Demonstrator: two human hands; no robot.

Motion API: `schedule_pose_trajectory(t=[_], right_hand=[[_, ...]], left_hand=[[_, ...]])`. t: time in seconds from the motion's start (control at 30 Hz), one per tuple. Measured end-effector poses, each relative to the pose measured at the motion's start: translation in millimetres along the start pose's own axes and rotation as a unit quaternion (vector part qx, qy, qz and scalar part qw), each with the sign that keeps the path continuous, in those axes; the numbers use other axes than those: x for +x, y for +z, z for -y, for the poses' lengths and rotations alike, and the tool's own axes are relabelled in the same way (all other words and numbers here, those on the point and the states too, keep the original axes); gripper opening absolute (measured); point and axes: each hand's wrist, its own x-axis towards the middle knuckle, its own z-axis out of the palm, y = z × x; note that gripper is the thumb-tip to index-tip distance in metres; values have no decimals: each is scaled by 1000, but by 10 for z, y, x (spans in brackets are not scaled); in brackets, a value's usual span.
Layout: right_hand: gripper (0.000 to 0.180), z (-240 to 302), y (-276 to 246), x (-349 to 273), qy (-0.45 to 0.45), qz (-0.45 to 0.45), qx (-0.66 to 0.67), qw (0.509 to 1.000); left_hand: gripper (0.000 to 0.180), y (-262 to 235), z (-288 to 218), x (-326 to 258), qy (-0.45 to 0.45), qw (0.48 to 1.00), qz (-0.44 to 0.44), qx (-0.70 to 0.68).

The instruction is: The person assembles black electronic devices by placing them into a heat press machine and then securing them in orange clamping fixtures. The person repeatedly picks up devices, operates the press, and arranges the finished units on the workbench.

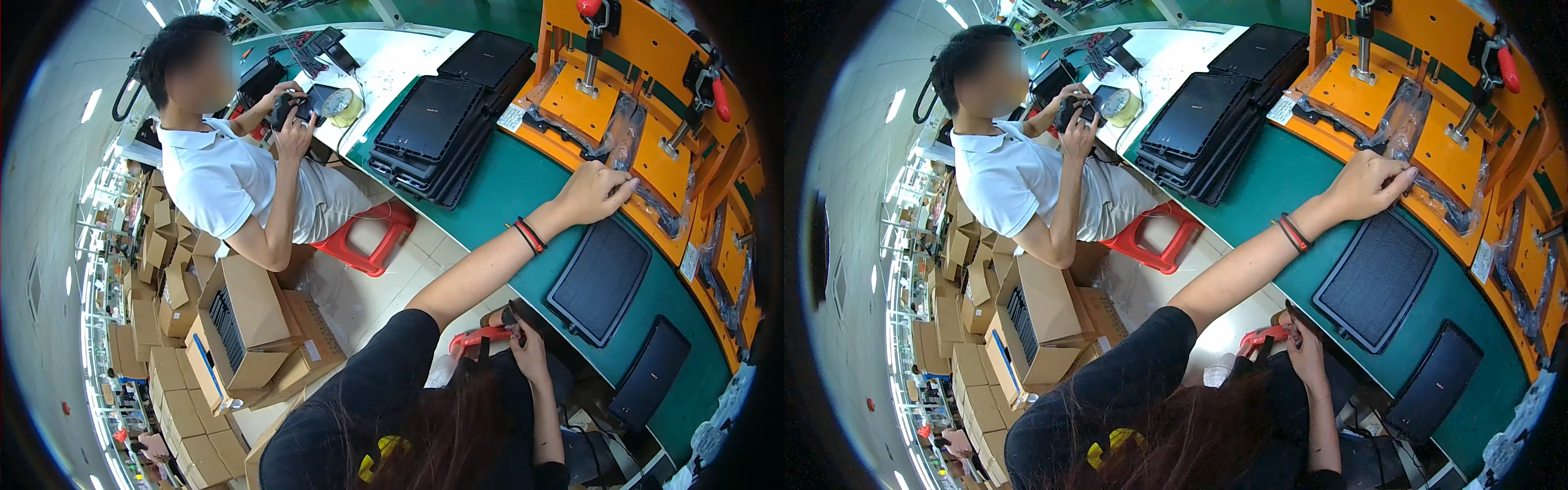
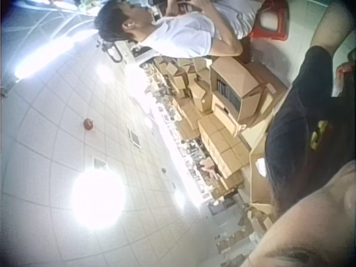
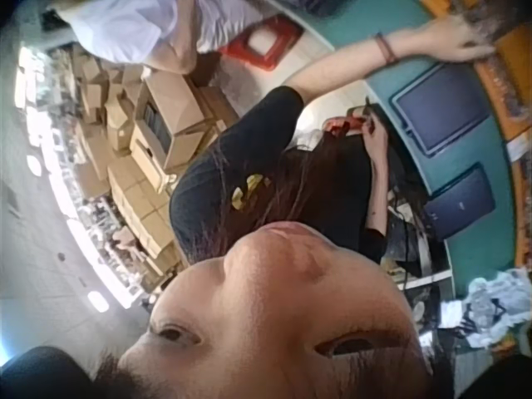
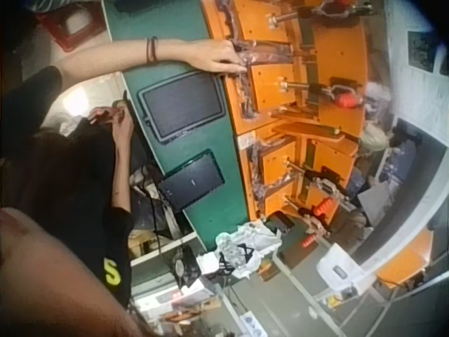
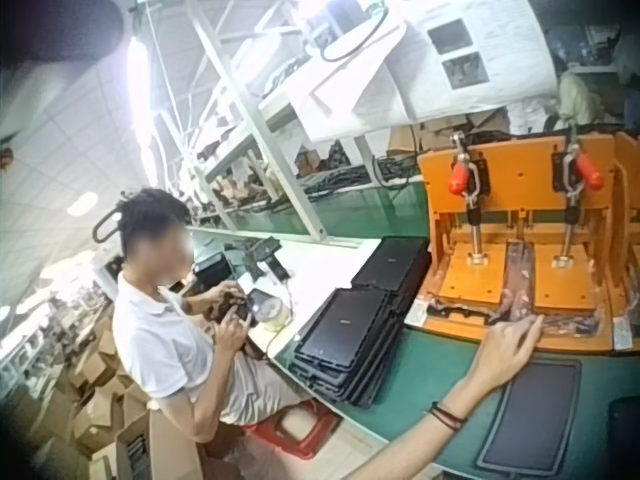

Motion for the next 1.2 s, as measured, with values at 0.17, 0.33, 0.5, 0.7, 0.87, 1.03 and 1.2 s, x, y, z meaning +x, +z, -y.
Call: schedule_pose_trajectory(t=[0.17,0.33,0.5,0.7,0.87,1.03,1.2], right_hand=[[56,106,-35,-4,-1,12,4,1000],[57,95,-34,0,-32,5,-7,999],[57,138,-50,-1,-26,13,-9,1000],[54,210,-54,-5,-24,19,-19,999],[52,252,-48,-37,-6,17,-8,1000],[31,12,-26,-93,-36,14,-66,997],[57,807,-384,-723,-151,-94,-298,938]], left_hand=[[31,-2,4,0,-2,1000,4,2],[31,-4,1,13,3,1000,1,-1],[29,5,24,11,11,1000,-2,3],[28,-20,3,-10,-5,1000,8,0],[31,-2,-23,-7,5,1000,6,-3],[28,70,-9,-19,2,1000,20,12],[39,-145,-583,-185,-60,995,-49,-67]])
